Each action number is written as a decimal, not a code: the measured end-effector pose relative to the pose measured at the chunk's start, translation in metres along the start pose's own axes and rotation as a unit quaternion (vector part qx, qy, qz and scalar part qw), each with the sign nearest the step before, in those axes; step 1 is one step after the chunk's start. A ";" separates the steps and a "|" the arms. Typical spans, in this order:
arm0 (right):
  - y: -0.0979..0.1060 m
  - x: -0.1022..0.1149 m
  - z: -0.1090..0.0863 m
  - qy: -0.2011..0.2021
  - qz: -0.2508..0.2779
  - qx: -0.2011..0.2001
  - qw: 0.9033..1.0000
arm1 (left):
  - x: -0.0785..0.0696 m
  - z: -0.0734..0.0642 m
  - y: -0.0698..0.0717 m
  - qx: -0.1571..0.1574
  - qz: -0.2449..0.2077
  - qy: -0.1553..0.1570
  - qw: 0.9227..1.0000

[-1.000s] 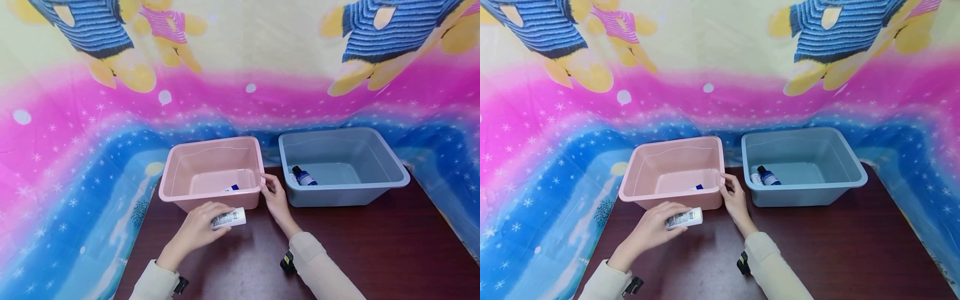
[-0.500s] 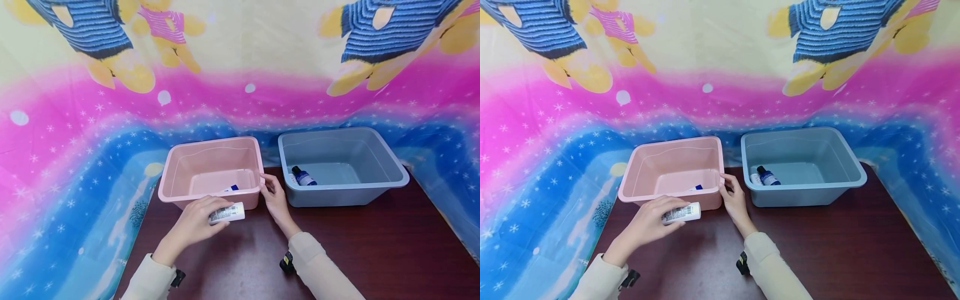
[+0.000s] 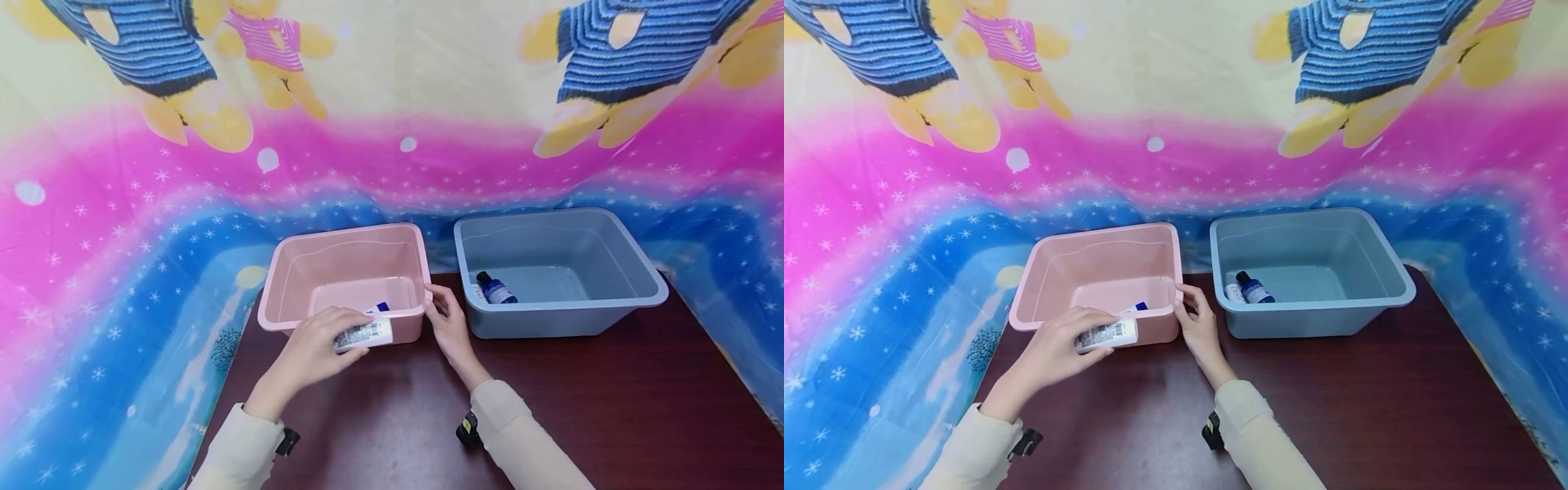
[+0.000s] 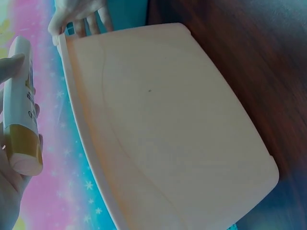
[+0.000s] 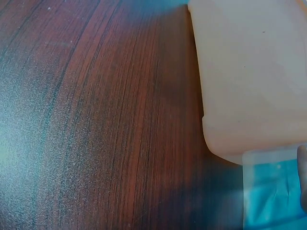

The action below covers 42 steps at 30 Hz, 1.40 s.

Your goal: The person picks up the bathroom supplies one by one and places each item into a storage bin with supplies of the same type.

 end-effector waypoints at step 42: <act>0.002 0.020 -0.005 0.014 -0.013 0.014 1.000 | 0.063 0.029 0.025 -0.008 -0.055 0.127 0.990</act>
Point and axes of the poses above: each hand's wrist, its own z-axis towards the middle knuckle, its own y-axis out of the back of the hand, x = y × z, the point moved 8 cm from there along z, towards the middle knuckle, and after that the axes turned 7 degrees about -z, right-handed, at the moved point
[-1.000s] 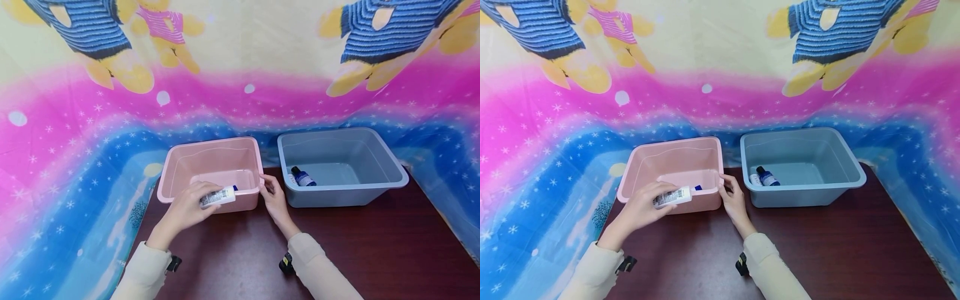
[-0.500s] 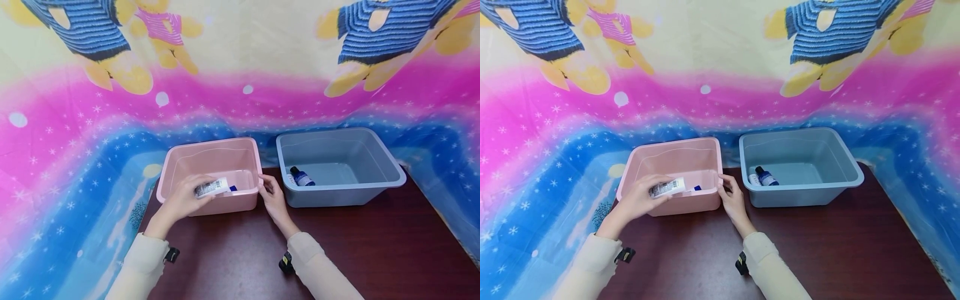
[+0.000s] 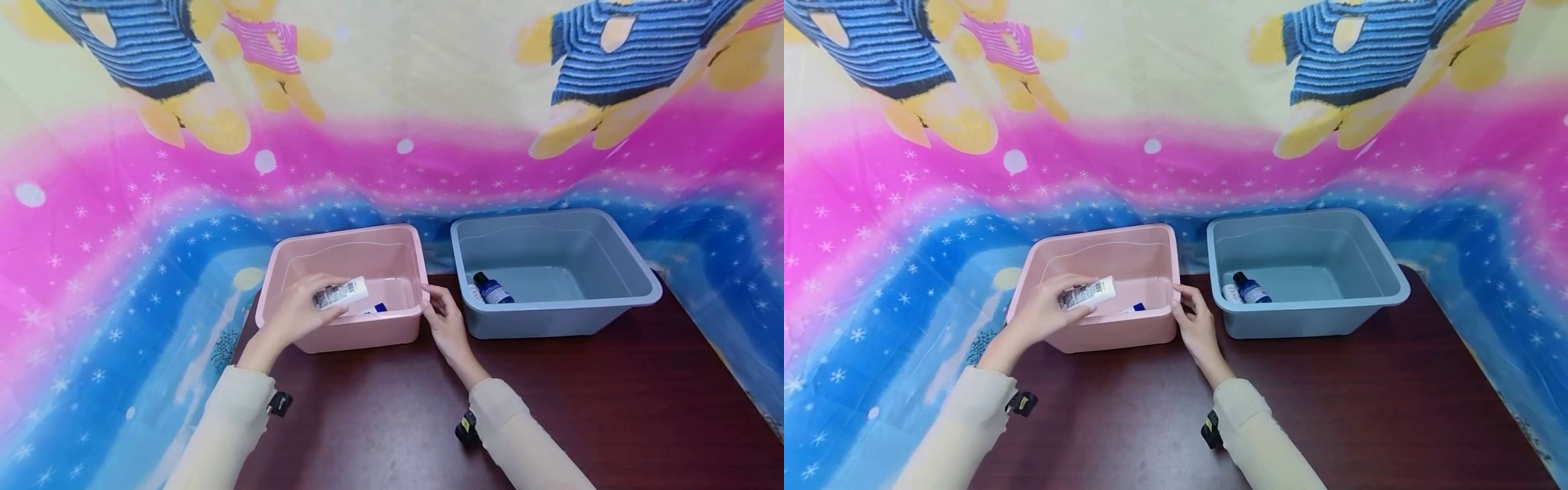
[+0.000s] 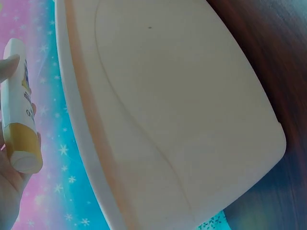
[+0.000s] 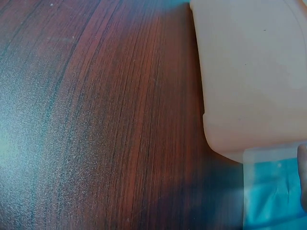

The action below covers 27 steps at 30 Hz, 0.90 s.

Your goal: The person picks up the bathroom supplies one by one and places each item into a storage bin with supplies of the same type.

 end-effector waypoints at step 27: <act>0.000 0.001 -0.001 0.001 -0.002 -0.005 1.000 | 0.020 0.031 -0.011 0.023 -0.049 0.041 0.998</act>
Point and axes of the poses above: each hand's wrist, its own z-axis towards the middle knuckle, its own y-axis out of the back of the hand, x = y × z, the point moved 8 cm from there along z, towards the middle knuckle, and after that the axes turned 7 degrees about -z, right-handed, at the moved point
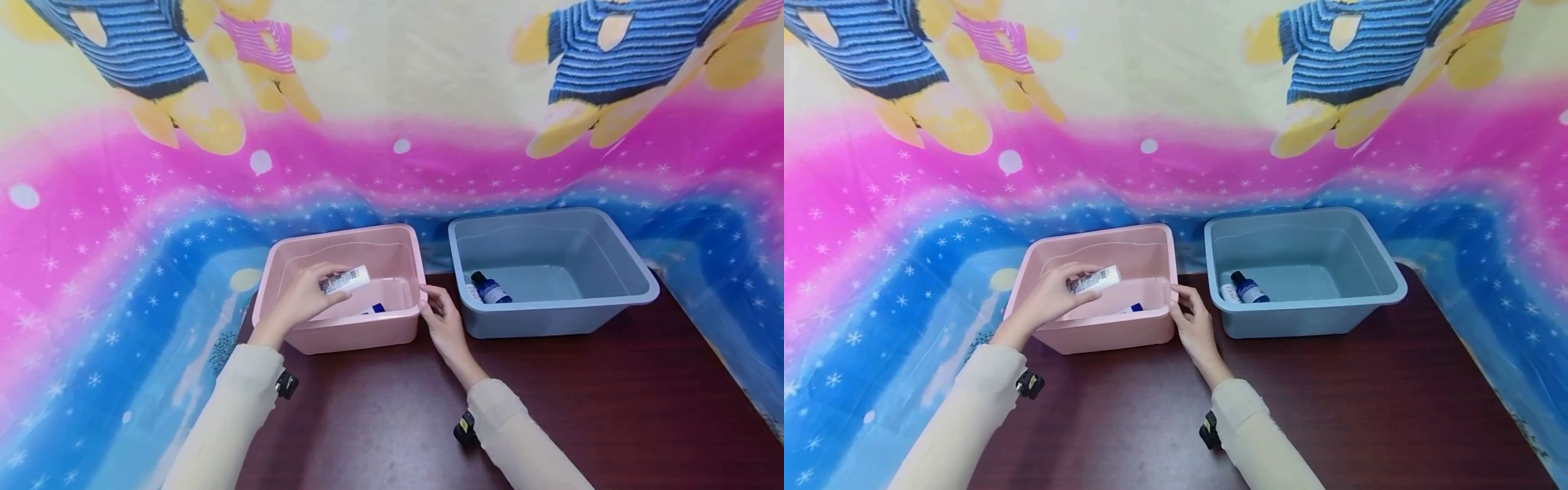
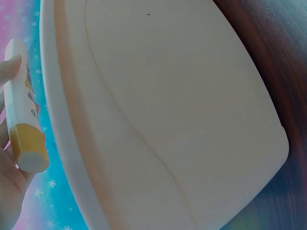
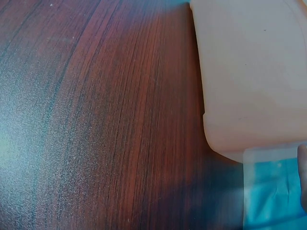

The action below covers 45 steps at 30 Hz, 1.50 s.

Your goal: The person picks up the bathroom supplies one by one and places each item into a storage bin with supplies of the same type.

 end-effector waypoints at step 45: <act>-0.002 -0.036 0.010 0.021 0.026 -0.013 0.999 | 0.056 0.030 -0.026 0.070 -0.022 0.114 0.991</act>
Point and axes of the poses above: each hand's wrist, its own z-axis towards the middle knuckle, its own y-axis out of the back of the hand, x = y × z, the point moved 8 cm from there along z, towards the middle knuckle, and after that the axes turned 7 degrees about -z, right-handed, at the moved point
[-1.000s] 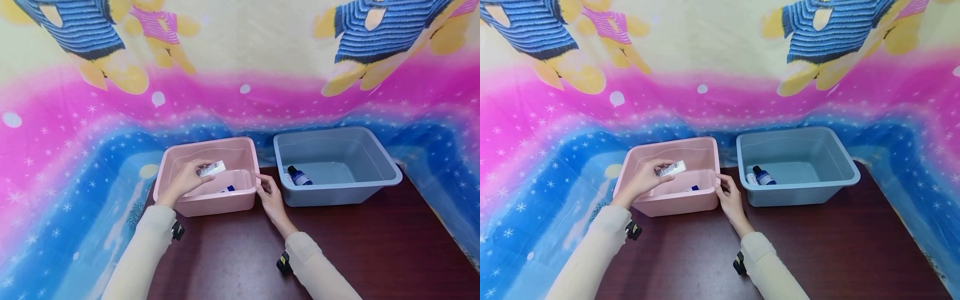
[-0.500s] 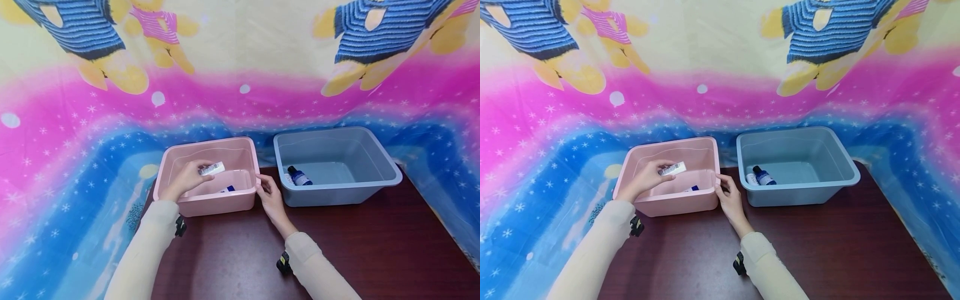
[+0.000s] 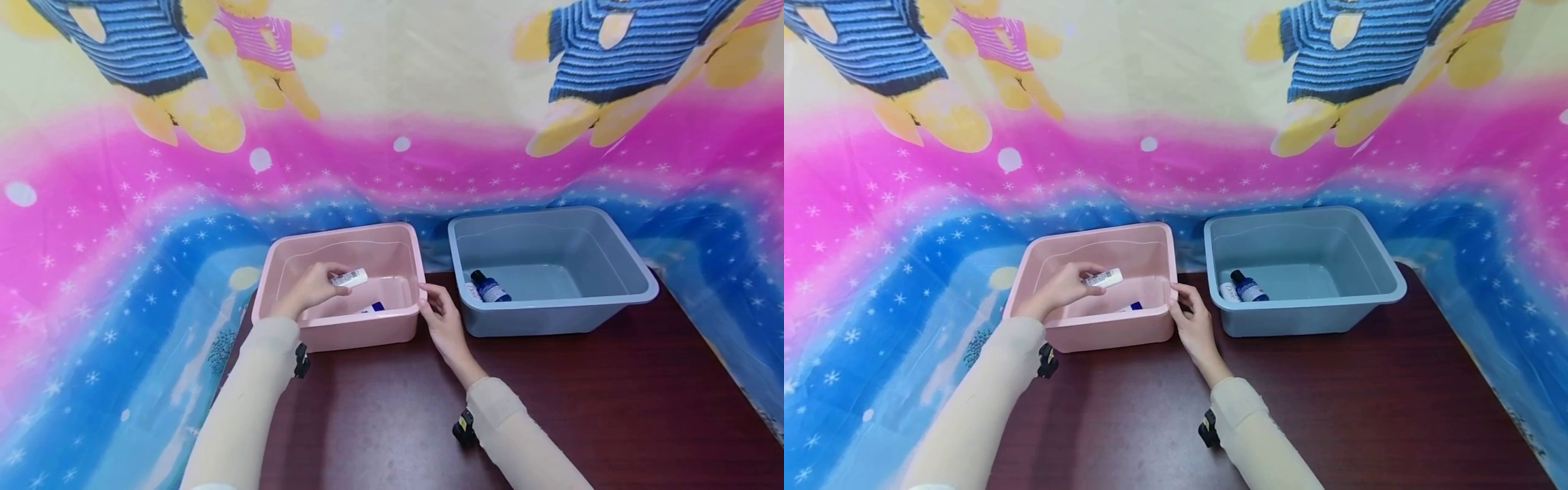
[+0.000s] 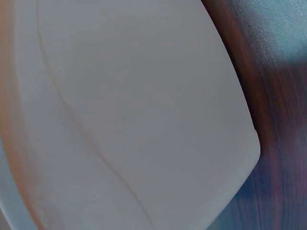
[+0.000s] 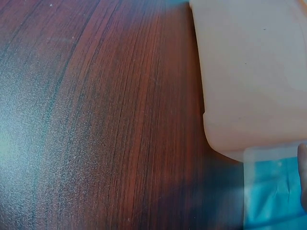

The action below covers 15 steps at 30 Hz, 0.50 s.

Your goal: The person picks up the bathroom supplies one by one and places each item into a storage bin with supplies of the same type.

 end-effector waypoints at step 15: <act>0.000 -0.002 -0.001 -0.008 -0.002 0.000 1.000 | 0.015 0.003 -0.012 0.017 -0.010 0.025 0.999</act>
Point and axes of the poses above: each hand's wrist, its own z-axis towards the middle knuckle, its own y-axis out of the back of the hand, x = y × z, the point moved 8 cm from there along z, towards the middle knuckle, and after that the axes turned 7 degrees about -z, right-handed, at the moved point
